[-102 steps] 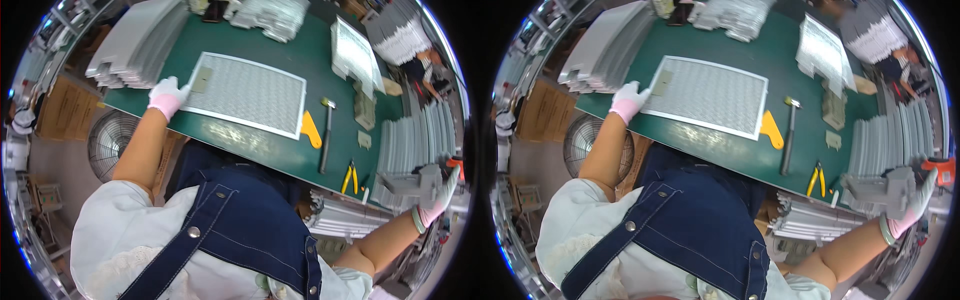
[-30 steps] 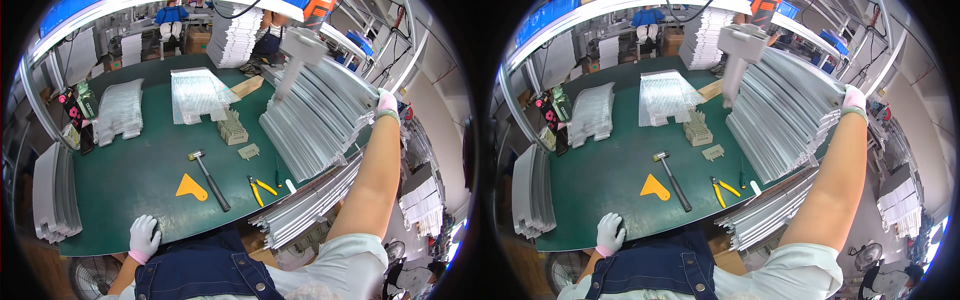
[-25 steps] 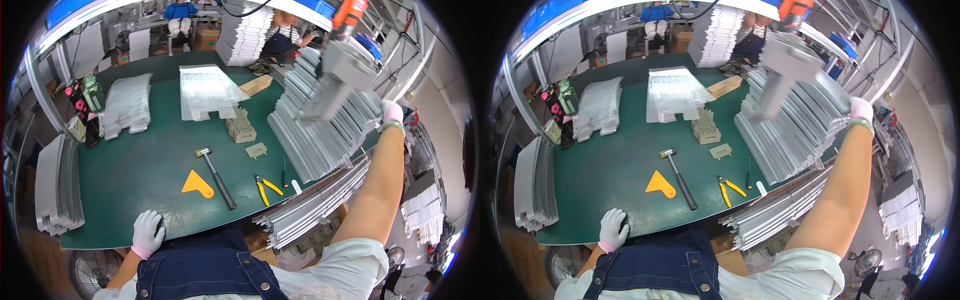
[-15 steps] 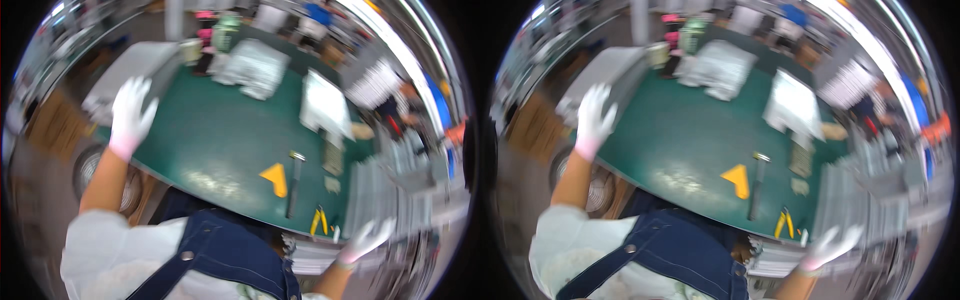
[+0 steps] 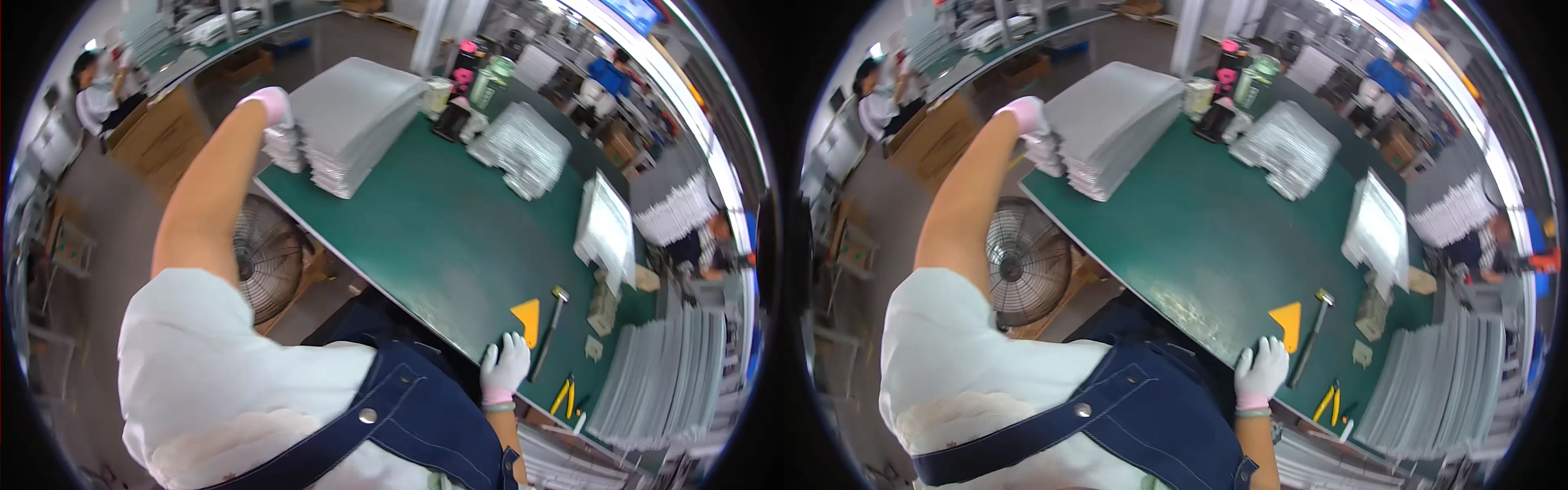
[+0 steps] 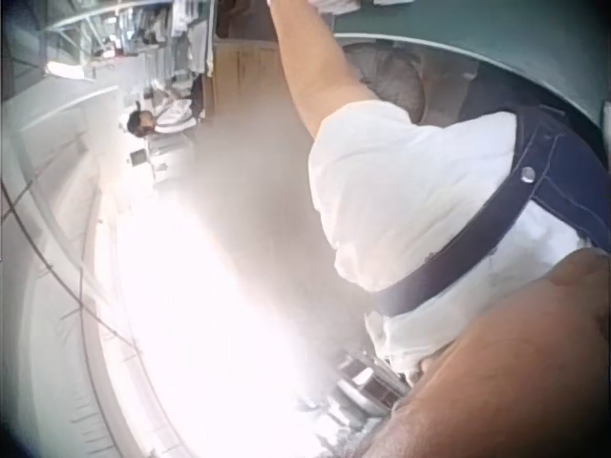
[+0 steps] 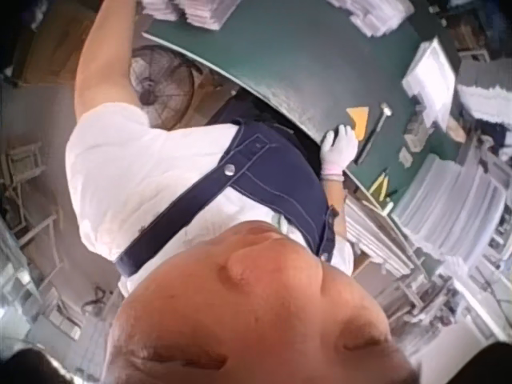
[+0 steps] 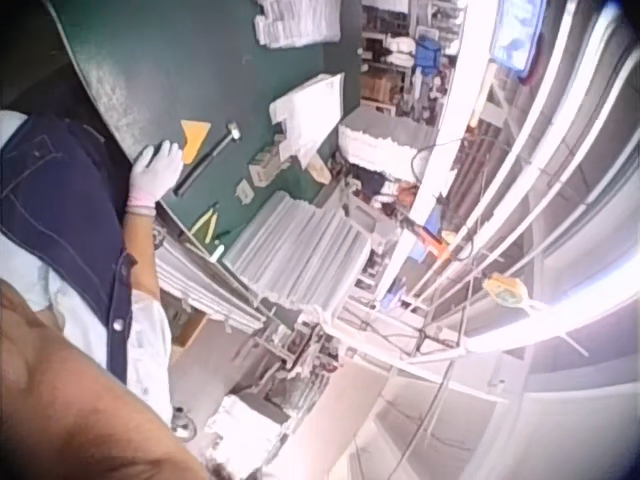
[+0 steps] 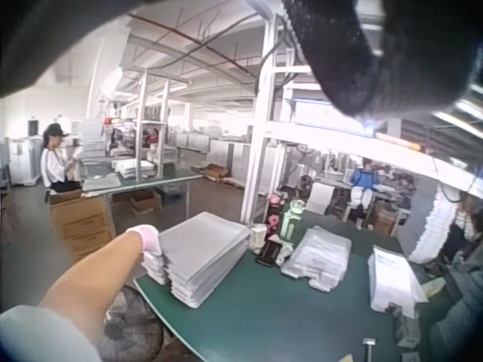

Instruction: The person assembles air filters by placing a mesh sheet onto a workbench, positioning a plastic connector, and fitting metal frame pieces around the mesh. They use a handheld stapler to secure the frame to the mesh and then place the completed unit aside. The process is repeated for multiple units.

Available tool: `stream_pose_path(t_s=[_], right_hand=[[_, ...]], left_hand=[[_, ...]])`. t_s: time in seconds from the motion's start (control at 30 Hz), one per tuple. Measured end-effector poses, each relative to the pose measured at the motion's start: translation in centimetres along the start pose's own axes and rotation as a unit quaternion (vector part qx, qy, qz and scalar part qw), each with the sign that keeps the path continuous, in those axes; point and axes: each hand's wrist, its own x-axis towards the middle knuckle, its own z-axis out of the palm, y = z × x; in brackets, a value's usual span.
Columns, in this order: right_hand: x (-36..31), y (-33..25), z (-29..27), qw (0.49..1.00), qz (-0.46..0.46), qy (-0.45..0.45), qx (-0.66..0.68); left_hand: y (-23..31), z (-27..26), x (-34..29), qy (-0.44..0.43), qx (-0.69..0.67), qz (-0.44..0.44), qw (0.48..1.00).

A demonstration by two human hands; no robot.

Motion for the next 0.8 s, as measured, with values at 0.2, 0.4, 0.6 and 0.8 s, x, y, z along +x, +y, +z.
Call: stream_pose_path(t_s=[0.2, 0.4, 0.6, 0.8], right_hand=[[-0.2, 0.3, 0.1, 1.000, 0.008, 0.024, -0.019], [0.1, -0.2, -0.4, 0.999, -0.002, 0.034, -0.008], [0.1, 0.4, -0.8, 0.999, 0.022, 0.012, -0.022], [0.7, 1.0, 0.4, 0.989, 0.116, 0.080, 0.039]], left_hand=[[3.4, -4.2, -1.8, 0.011, -0.017, -0.025, 0.999], [0.7, -6.3, -1.3, 0.147, -0.260, -0.057, 0.953], [10.2, -9.6, -9.0, 0.076, -0.742, 0.124, 0.654], [27.1, -0.3, -19.6, 0.134, -0.302, 0.239, 0.913]])
